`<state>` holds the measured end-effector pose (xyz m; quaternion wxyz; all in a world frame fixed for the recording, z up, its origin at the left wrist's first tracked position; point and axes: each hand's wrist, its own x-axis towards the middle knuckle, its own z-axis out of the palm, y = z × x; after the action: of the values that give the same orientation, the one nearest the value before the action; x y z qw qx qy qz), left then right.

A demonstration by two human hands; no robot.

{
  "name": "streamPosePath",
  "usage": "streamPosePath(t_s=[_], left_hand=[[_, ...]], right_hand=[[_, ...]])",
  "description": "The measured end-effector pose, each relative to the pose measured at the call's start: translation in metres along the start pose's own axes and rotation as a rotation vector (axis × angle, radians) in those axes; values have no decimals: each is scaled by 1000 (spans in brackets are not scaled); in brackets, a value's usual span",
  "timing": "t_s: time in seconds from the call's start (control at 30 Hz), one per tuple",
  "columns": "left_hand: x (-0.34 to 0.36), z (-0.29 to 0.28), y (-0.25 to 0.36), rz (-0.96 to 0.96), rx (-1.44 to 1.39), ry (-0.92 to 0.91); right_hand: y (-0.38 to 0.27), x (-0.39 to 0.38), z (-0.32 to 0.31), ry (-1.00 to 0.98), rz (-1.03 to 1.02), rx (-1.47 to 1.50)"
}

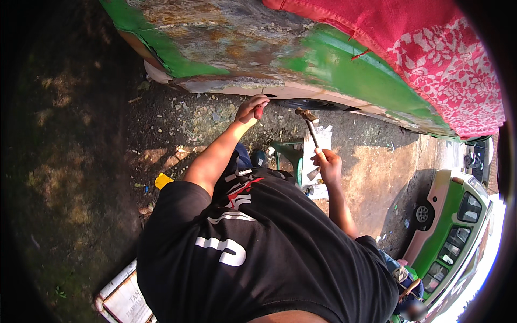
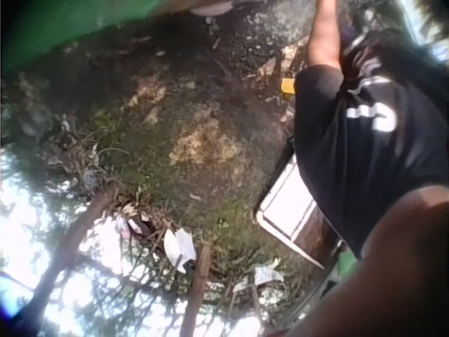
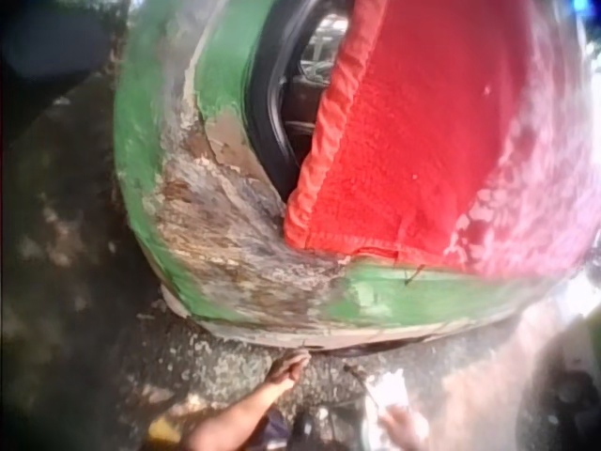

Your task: The person uses a hammer to repeatedly strike a small area on the side of a green vehicle. They hold a small red object in their left hand while hammering with their right hand. The action is repetitive and focused on a single spot.

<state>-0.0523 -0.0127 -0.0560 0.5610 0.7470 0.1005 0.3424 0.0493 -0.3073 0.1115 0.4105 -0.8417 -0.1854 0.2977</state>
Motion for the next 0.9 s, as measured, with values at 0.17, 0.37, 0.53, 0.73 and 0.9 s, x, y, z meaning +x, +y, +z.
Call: streamPosePath(t_s=[0.17,0.37,0.53,0.73,0.9], left_hand=[[-9,9,-3,28,20,-13],[-20,24,-18,-45,-220,26],[-17,27,-21,-4,-148,-8],[-11,17,-11,-1,-280,-60],[-6,18,-17,-13,-2,-7]], right_hand=[[11,1,-8,-32,-3,22],[33,5,-3,-80,-81,-121],[7,-2,9,-114,-314,-249],[22,6,29,-72,-823,-285],[21,14,40,-122,-653,-367]])
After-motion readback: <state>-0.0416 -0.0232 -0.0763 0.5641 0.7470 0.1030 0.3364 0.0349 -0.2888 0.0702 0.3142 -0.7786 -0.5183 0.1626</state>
